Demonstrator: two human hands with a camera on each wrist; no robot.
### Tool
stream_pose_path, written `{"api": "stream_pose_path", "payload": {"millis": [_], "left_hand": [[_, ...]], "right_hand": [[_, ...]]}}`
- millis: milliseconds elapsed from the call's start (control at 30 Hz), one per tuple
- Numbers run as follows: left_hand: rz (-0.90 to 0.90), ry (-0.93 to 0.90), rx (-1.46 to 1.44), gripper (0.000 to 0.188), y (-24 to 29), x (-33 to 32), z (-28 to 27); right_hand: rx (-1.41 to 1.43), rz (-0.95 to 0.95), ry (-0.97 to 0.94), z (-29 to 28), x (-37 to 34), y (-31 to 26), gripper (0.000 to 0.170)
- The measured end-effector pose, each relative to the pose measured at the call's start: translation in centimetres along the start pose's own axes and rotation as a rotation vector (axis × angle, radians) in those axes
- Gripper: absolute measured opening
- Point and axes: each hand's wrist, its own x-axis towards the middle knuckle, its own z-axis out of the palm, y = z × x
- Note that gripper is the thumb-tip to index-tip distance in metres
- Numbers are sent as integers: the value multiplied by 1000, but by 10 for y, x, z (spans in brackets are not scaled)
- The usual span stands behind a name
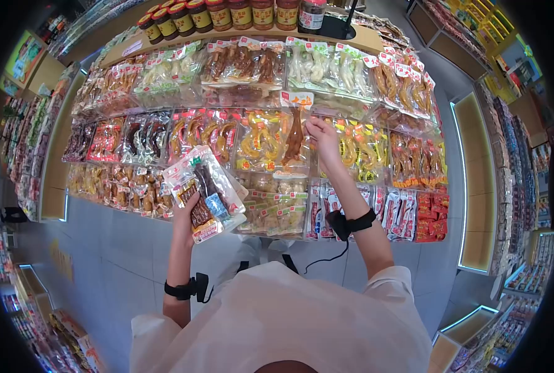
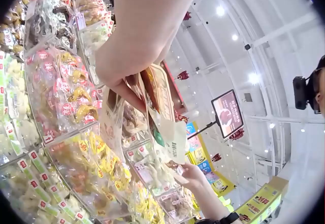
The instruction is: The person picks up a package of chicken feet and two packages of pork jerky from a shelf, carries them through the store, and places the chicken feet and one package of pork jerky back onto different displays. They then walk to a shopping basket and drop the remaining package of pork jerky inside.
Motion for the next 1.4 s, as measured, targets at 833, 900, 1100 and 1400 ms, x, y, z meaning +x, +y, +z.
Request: {"api": "stream_pose_path", "payload": {"millis": [833, 900, 1100, 1400], "left_hand": [[-89, -201, 67, 38, -23, 68, 17], [-53, -183, 60, 40, -29, 55, 26], [-6, -126, -11, 42, -67, 2, 71], [-59, -168, -11, 37, -136, -69, 209]], "right_hand": [[-132, -183, 449, -133, -35, -72, 11], [-152, -198, 446, -159, -33, -78, 11], [-97, -194, 449, -247, -27, -79, 11], [-8, -204, 422, -399, -21, -102, 12]]}}
